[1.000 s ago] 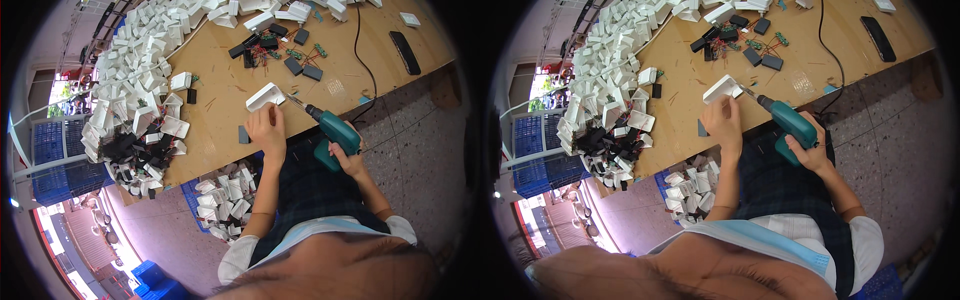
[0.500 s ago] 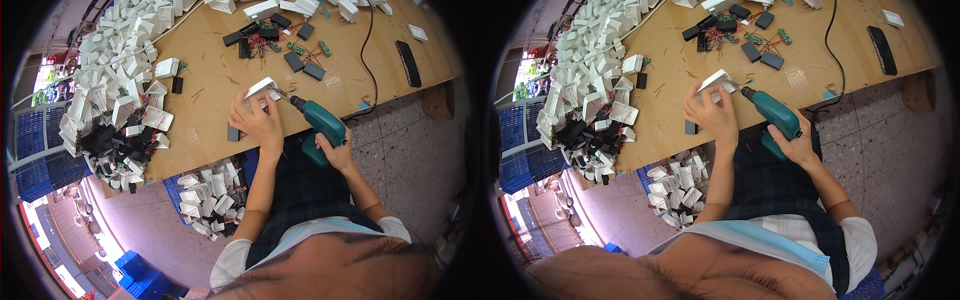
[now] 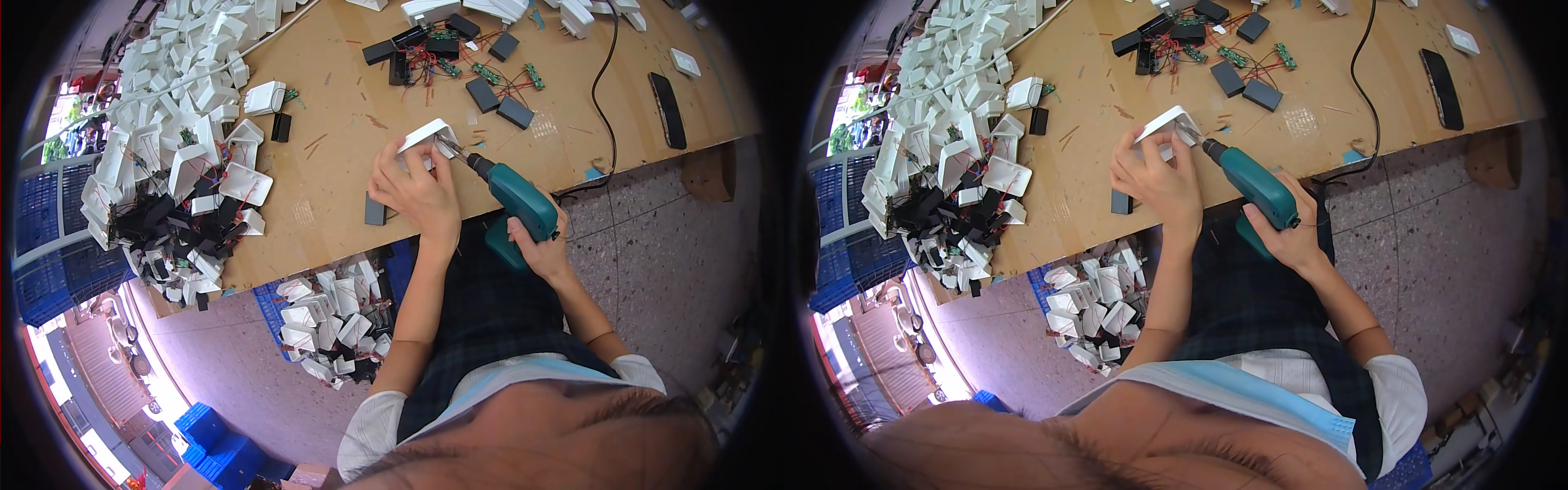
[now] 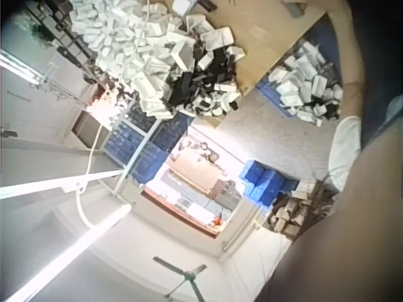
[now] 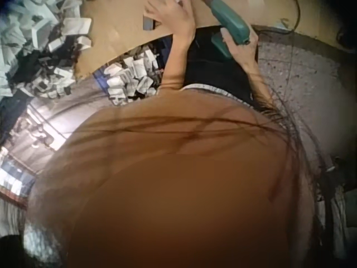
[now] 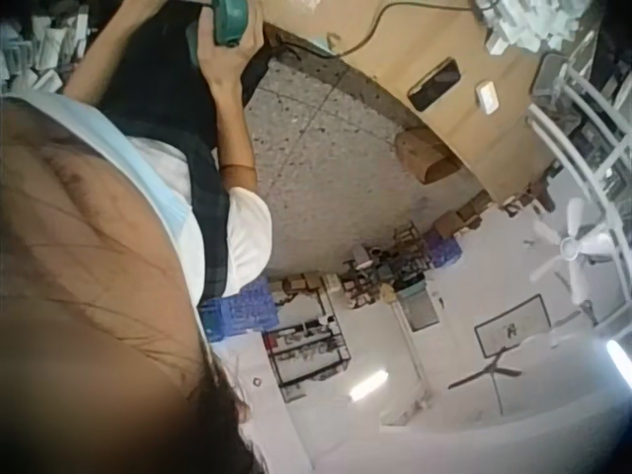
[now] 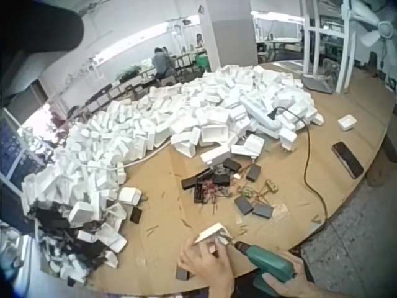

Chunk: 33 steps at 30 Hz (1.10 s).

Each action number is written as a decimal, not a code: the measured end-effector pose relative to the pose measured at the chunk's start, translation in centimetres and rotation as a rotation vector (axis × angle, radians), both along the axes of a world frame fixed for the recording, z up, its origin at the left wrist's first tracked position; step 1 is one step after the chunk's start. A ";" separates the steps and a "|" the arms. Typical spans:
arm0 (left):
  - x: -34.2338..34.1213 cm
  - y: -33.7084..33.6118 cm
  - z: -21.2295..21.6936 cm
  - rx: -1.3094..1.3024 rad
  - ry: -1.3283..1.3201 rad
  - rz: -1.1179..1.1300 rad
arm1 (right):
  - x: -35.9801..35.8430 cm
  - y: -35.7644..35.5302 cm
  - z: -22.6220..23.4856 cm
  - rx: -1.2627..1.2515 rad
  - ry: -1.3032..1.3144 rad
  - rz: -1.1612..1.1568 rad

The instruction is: Assembling electronic circuit boards into plastic housings and securing them with screws using an electric screwdriver.

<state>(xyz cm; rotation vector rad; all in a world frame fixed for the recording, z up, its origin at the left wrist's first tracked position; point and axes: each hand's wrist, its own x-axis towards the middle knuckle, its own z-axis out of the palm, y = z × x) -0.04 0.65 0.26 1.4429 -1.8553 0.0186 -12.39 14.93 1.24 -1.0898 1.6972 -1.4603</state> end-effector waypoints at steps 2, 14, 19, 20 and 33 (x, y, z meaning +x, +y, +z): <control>0.0 0.0 -0.1 0.002 0.002 0.002 | 0.1 -0.2 0.1 -0.020 0.021 -0.010; 0.0 0.0 0.0 0.002 0.012 -0.007 | 0.1 -0.5 1.2 -0.064 0.231 0.026; 0.0 -0.1 -0.1 -0.003 0.007 -0.009 | -0.2 -0.6 1.2 -0.111 0.329 0.058; 0.1 -0.1 -0.1 -0.004 0.007 -0.007 | -0.1 -0.6 1.2 -0.126 0.336 0.069; 0.0 0.0 -0.3 0.008 0.027 0.008 | 0.8 -0.7 1.2 -0.061 0.178 -0.009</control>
